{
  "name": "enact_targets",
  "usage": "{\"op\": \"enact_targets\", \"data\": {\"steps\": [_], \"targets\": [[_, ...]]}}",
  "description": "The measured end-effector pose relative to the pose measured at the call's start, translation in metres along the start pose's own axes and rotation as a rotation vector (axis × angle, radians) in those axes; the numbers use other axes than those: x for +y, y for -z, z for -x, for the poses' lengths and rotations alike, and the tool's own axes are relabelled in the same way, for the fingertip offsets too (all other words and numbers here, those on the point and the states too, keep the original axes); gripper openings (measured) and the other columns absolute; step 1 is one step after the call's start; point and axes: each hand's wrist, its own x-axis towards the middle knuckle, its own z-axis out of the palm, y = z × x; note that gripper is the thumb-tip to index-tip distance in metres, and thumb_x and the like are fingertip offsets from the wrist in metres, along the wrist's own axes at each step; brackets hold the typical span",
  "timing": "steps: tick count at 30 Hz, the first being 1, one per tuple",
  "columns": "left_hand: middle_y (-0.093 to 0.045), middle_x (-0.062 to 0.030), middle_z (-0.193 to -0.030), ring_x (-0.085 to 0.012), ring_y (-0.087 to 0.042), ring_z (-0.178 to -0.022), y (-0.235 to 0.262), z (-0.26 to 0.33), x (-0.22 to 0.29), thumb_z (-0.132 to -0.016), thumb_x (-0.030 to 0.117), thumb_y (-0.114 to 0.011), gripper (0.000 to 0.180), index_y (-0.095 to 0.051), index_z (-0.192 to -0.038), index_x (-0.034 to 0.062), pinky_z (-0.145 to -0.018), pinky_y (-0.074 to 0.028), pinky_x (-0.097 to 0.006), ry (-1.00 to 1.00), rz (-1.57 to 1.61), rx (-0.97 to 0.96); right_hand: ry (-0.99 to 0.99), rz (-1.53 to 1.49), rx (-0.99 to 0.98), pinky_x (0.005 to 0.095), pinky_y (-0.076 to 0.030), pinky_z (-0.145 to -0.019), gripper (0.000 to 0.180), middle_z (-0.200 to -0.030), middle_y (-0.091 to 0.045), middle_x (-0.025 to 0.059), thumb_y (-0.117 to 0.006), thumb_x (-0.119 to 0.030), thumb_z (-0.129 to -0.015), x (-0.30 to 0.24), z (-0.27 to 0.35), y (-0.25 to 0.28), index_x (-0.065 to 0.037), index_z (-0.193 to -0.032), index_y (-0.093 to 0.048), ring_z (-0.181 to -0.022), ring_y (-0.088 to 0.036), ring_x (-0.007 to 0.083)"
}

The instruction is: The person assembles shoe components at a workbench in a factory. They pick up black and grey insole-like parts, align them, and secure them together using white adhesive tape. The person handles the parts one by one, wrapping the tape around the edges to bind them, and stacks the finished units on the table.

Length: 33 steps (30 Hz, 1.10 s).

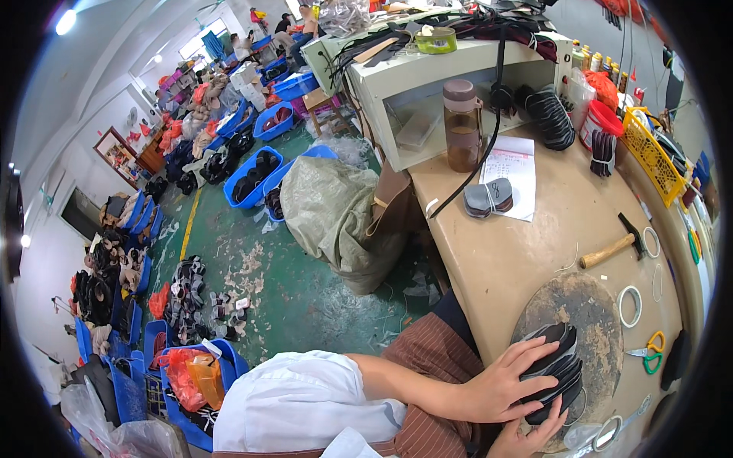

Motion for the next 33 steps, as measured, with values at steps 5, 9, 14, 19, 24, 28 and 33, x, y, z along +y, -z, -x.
{"op": "enact_targets", "data": {"steps": [5,9,14,19,24,28,33], "targets": [[-0.032,-0.0239,-0.144,-0.0447,-0.027,-0.134,-0.002,0.001,0.0,-0.081,0.02,-0.067,0.037,-0.057,-0.115,0.0083,-0.108,-0.028,-0.052,0.0,-0.004,0.012,-0.03,-0.02,0.095,0.0498,-0.035,-0.102,0.054,-0.128,-0.05,0.0263,-0.067,-0.036,-0.085,-0.003,0.008,-0.007,-0.005,-0.127,-0.055,-0.118,-0.046,0.0435],[-0.034,-0.0229,-0.143,-0.0435,-0.032,-0.132,0.006,0.006,-0.009,-0.084,0.023,-0.067,0.037,-0.058,-0.118,0.01,-0.108,-0.029,-0.049,-0.022,-0.056,0.106,0.02,0.028,0.078,0.0493,-0.04,-0.098,0.058,-0.128,-0.047,0.0287,-0.067,-0.039,-0.082,-0.005,0.007,-0.018,-0.008,-0.129,-0.054,-0.116,-0.048,0.0448],[-0.039,-0.0176,-0.138,-0.0365,-0.037,-0.128,0.012,0.007,-0.017,-0.086,0.03,-0.066,0.035,-0.061,-0.117,0.0139,-0.106,-0.032,-0.046,-0.015,-0.026,0.127,0.035,-0.018,-0.014,0.0482,-0.041,-0.098,0.062,-0.131,-0.044,0.0267,-0.071,-0.031,-0.078,-0.011,0.0,-0.011,-0.011,-0.132,-0.051,-0.118,-0.046,0.0443],[-0.037,-0.0214,-0.14,-0.0395,-0.035,-0.131,0.011,0.009,-0.016,-0.083,0.027,-0.07,0.038,-0.061,-0.118,0.0143,-0.108,-0.03,-0.046,0.016,-0.033,0.095,0.011,-0.049,-0.009,0.047,-0.039,-0.099,0.058,-0.131,-0.043,0.0271,-0.07,-0.02,-0.078,-0.02,-0.002,-0.008,-0.01,-0.132,-0.05,-0.118,-0.045,0.045],[-0.038,-0.0229,-0.138,-0.0434,-0.037,-0.127,0.016,0.009,-0.013,-0.08,0.023,-0.072,0.037,-0.061,-0.113,0.0106,-0.106,-0.032,-0.047,0.017,-0.045,0.113,-0.061,-0.079,-0.091,0.0468,-0.036,-0.102,0.06,-0.135,-0.039,0.0283,-0.069,-0.016,-0.079,-0.024,0.001,-0.004,-0.008,-0.134,-0.048,-0.122,-0.041,0.0459],[-0.037,-0.022,-0.139,-0.0425,-0.036,-0.128,0.013,0.01,-0.012,-0.079,0.027,-0.073,0.039,-0.062,-0.114,0.0142,-0.107,-0.031,-0.048,0.017,-0.058,0.097,0.051,-0.09,-0.036,0.0472,-0.037,-0.099,0.057,-0.131,-0.042,0.0293,-0.069,-0.013,-0.079,-0.015,0.002,-0.005,0.001,-0.13,-0.048,-0.119,-0.044,0.047],[-0.038,-0.0217,-0.138,-0.0444,-0.036,-0.128,0.011,0.012,-0.014,-0.078,0.026,-0.073,0.038,-0.062,-0.112,0.0126,-0.106,-0.032,-0.05,0.015,-0.027,0.096,-0.009,-0.094,-0.059,0.047,-0.034,-0.102,0.057,-0.131,-0.041,0.0299,-0.071,-0.013,-0.079,-0.016,-0.001,-0.006,0.0,-0.13,-0.049,-0.121,-0.043,0.0461]]}}
